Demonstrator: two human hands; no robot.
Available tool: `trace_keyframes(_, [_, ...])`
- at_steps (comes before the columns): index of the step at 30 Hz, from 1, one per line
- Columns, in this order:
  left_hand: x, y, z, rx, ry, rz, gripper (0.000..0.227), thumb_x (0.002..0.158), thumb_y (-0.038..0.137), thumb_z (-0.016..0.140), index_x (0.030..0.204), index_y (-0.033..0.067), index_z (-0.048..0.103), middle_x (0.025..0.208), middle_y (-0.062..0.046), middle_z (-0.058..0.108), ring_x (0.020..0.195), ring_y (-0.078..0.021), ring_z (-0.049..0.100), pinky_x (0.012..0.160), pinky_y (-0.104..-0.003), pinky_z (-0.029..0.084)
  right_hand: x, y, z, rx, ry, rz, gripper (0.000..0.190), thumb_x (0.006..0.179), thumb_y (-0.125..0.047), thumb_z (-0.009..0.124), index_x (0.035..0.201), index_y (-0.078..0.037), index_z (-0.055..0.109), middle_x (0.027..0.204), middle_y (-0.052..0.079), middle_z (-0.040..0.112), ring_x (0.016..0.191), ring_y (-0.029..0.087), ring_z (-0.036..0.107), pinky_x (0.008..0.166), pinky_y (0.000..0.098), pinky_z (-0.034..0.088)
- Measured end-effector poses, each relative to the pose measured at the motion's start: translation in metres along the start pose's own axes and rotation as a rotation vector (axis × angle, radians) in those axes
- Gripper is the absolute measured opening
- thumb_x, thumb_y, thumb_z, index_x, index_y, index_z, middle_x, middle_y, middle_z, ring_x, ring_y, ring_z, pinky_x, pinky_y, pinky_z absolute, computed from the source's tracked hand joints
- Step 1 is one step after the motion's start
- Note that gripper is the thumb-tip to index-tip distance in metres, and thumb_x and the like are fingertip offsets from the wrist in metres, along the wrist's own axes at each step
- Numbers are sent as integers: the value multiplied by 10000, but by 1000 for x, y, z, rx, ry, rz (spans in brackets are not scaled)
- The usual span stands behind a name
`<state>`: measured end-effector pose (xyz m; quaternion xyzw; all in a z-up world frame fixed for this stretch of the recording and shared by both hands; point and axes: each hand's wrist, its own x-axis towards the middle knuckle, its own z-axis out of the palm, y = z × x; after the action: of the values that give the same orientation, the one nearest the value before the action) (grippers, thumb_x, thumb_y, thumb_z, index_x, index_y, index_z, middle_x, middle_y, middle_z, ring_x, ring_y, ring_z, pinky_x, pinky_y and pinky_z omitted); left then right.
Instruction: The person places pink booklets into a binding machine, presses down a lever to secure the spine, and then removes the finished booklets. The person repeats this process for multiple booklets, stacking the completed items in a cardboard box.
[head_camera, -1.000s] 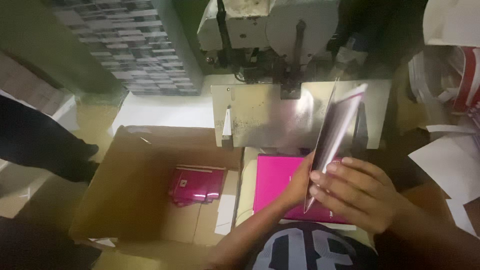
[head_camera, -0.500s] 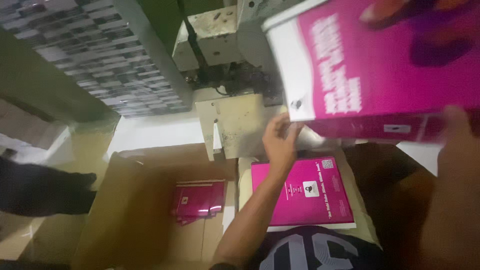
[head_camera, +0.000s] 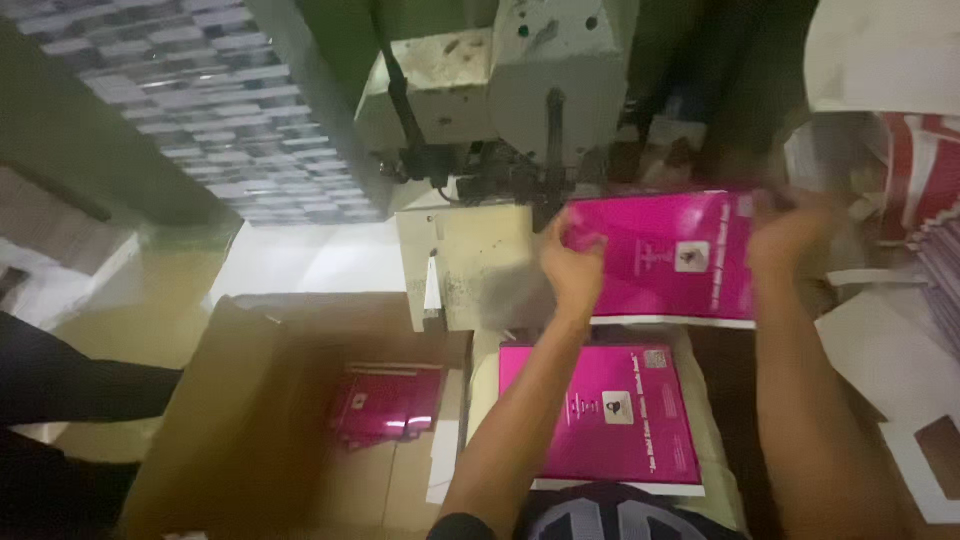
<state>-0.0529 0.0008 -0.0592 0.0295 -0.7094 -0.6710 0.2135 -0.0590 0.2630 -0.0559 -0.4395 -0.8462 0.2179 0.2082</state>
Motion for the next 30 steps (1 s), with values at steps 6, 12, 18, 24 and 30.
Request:
trace_keyframes(6, [35,1,-48,116,246,97,376,770,146,916,1085,38,742,1048,-212,699,1015,-396,695,921,-505,553,-58,-72,3,674,-265,-229,303,1039,-121,671,1209,130,669,1103,217,656,1072,297,610,928,439,501])
trace_keyframes(12, [67,-7,-124,715,227,-87,910,589,418,1017,1324,59,617,1363,-224,531,1282,-463,512,1039,-692,415,-96,-115,43,247,-184,-809,293,909,-49,675,621,-13,718,534,188,605,488,334,628,455,368,408])
trace_keyframes(18, [79,-21,-150,777,309,47,953,498,455,1013,1354,248,649,1240,-147,586,1119,-449,612,901,-672,475,-119,-126,38,131,-72,-974,212,947,-181,659,879,-21,780,775,195,737,763,367,752,666,451,573])
trace_keyframes(24, [80,-35,-155,772,282,163,918,585,491,990,1379,215,622,1266,-188,543,1162,-471,573,900,-665,475,-135,-137,-30,-23,-43,-989,185,944,-337,744,910,-171,817,840,62,757,826,285,750,703,377,553])
trace_keyframes(30, [79,-28,-155,798,261,143,947,562,541,967,1392,251,612,1247,-171,557,1134,-450,598,922,-642,479,-135,-137,-34,-120,-67,-1007,269,936,-451,738,959,-199,830,1081,133,749,1126,390,682,948,548,503])
